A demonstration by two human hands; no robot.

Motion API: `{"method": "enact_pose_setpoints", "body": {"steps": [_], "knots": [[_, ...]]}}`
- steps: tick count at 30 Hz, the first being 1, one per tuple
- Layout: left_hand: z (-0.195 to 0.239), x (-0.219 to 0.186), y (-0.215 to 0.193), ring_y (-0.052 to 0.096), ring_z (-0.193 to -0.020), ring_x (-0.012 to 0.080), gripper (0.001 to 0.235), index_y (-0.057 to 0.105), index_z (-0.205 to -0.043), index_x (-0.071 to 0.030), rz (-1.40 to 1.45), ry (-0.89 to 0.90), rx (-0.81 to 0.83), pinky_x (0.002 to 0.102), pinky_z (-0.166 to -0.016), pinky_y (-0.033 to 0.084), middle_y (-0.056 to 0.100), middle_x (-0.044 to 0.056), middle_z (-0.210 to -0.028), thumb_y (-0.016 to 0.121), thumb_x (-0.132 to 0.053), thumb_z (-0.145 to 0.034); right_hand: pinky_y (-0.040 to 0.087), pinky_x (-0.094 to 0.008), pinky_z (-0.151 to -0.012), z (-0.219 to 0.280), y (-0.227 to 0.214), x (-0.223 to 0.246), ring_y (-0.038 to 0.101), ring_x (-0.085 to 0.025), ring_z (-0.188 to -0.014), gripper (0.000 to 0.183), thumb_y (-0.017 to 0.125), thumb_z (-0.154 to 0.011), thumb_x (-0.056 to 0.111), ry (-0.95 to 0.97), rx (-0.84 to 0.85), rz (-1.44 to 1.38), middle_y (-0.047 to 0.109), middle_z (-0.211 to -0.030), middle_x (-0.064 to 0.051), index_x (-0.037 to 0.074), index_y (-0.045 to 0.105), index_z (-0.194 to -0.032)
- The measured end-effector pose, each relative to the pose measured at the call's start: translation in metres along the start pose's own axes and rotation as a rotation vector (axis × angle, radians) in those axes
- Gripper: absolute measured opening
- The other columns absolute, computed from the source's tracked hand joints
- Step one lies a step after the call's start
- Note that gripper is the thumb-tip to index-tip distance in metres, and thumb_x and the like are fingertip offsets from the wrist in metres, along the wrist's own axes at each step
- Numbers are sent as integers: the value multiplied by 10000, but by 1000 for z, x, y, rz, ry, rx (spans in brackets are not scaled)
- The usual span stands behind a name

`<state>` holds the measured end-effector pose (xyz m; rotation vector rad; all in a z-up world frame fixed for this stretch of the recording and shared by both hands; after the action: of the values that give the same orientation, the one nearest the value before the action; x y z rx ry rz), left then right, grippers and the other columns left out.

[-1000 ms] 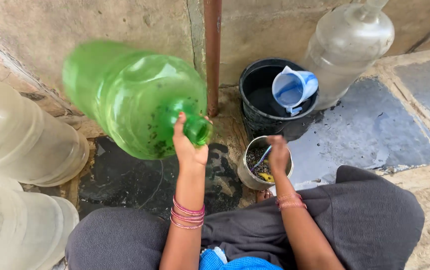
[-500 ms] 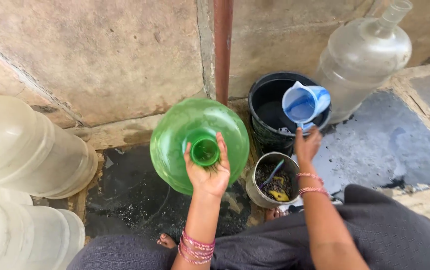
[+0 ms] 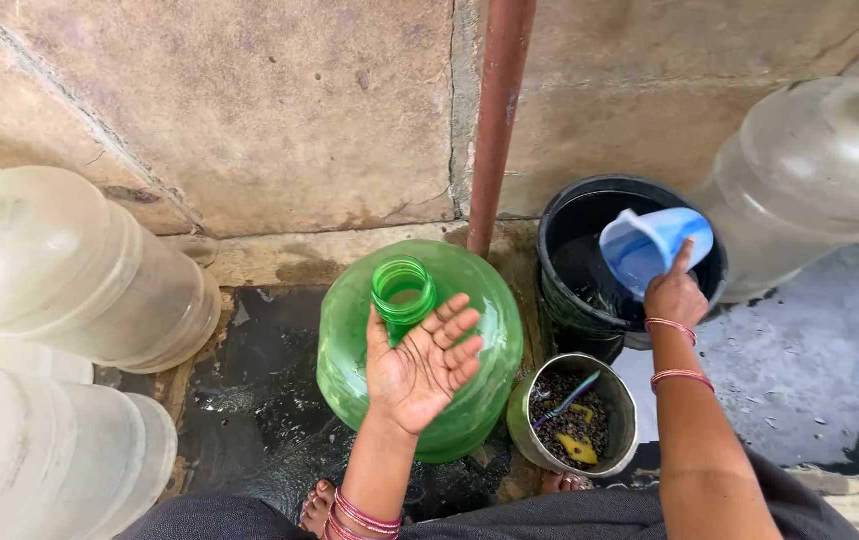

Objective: The person washes a large green jug with water from a mug. They shake the jug to rinse it. They clean a small glass bottle using a brush and a soapy liquid from a small container.

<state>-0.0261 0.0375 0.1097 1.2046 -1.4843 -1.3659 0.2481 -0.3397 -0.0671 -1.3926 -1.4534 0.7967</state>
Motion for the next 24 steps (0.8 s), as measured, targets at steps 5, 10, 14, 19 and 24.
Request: {"method": "enact_pose_setpoints", "body": {"steps": [5, 10, 14, 19, 24], "knots": [[-7, 1, 5, 700, -1115, 404, 1137, 444, -1474, 76, -159, -182, -1, 531, -960, 569, 657, 266, -1321, 145, -866, -913, 542, -510, -604, 0, 13, 38, 703, -385, -622, 779, 565, -939, 146, -120, 103, 119, 733, -752, -228, 106, 318, -1677], [-5, -51, -16, 726, -1053, 406, 1171, 514, -1416, 124, -311, -292, 43, 546, -954, 573, 723, 274, -1133, 103, -867, -948, 566, -546, -658, -25, 13, 39, 720, -440, -745, 649, 632, -907, 229, -34, 111, 4, 716, -808, -259, 129, 472, -1528], [1, -93, -36, 751, -914, 394, 1060, 650, -1152, 117, -387, -254, -39, 534, -842, 606, 745, 256, -970, 129, -798, -1030, 556, -558, -755, -61, -24, 23, 705, -451, -841, 444, 677, -904, 253, -4, -15, -165, 723, -876, -276, 23, 649, -1282], [-1, -91, -37, 717, -628, 304, 866, 666, -841, 57, -869, 29, -523, 430, -645, 636, 699, 173, -713, 253, -690, -986, 551, -469, -673, -50, -120, 40, 679, -304, -655, 334, 620, -877, 205, 203, 244, -609, 701, -752, -193, 24, 708, -1144], [21, -69, -14, 518, -616, 411, 636, 703, -872, 73, -1585, 826, -976, 588, -672, 394, 617, 254, -666, 553, -522, -1043, 542, -395, -647, -8, -233, 116, 658, -220, -557, 277, 598, -872, 183, 10, 250, -560, 688, -674, -143, 27, 762, -1030]]}}
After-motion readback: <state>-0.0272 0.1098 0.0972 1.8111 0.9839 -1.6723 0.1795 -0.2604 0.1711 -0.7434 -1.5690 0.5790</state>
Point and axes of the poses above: each hand's wrist, its own z-axis away from the middle knuckle, its own y-axis out of the palm, x = y × z, the point moved 2 cm from there along -z, towards the middle knuckle
